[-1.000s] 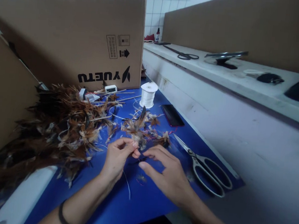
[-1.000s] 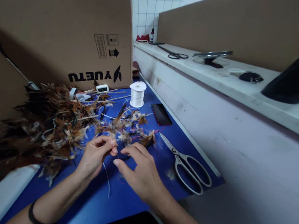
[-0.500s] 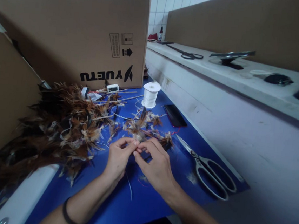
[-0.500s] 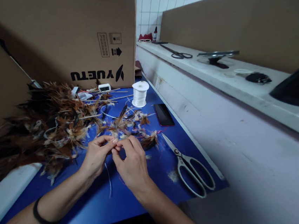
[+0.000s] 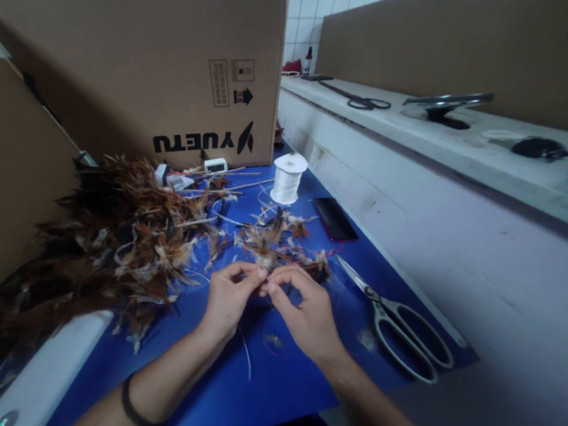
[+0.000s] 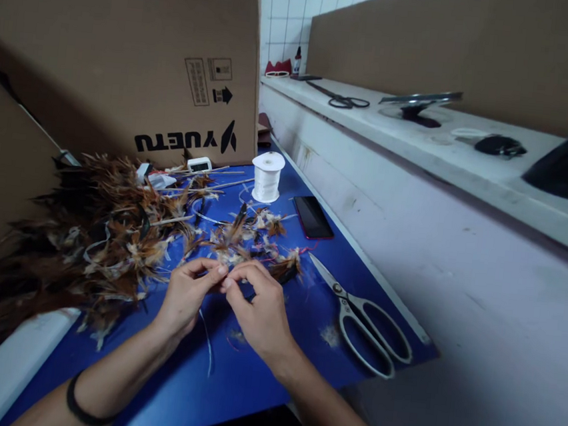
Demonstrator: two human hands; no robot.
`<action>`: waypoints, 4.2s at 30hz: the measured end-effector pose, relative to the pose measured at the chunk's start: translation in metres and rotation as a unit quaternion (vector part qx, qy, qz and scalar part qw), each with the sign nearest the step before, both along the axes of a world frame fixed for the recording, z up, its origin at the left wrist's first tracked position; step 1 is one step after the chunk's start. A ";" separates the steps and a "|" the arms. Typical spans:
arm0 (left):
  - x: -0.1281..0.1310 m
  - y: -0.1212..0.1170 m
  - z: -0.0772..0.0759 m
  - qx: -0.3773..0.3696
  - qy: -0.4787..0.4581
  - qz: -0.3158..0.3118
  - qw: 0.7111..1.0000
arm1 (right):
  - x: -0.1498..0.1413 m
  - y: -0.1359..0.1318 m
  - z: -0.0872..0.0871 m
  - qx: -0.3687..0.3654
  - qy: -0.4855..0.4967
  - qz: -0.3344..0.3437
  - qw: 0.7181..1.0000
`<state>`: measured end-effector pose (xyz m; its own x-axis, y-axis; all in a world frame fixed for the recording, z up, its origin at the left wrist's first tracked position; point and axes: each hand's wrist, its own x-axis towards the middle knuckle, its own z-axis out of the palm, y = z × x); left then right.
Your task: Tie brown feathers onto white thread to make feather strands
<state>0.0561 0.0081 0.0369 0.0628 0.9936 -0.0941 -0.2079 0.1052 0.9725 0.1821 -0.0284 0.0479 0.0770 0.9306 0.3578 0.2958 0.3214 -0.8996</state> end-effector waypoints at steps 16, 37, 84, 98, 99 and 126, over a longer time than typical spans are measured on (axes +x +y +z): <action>-0.004 0.007 -0.011 0.043 0.055 -0.003 0.998 | 0.008 0.011 -0.010 -0.225 0.378 0.117 0.890; -0.009 0.003 -0.016 0.256 0.270 -0.108 0.922 | 0.031 0.031 0.045 0.001 -0.377 0.129 0.917; -0.002 0.010 -0.016 -0.011 0.026 -0.119 0.992 | 0.024 0.041 -0.030 -0.190 0.388 0.097 0.896; -0.005 0.009 -0.015 0.086 0.227 -0.121 0.963 | 0.024 0.041 -0.035 -0.151 0.322 0.071 0.932; -0.005 0.009 -0.015 0.107 0.242 -0.119 0.957 | 0.024 0.041 -0.033 -0.158 0.331 0.069 0.928; -0.006 0.004 -0.009 0.170 0.301 -0.093 0.934 | 0.025 0.037 -0.031 -0.198 0.232 0.041 0.951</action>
<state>0.0503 0.0123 0.0280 0.2752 0.9494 0.1511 0.3788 -0.2516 0.8906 0.2072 0.0084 0.0172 0.0630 0.9950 -0.0771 -0.1750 -0.0650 -0.9824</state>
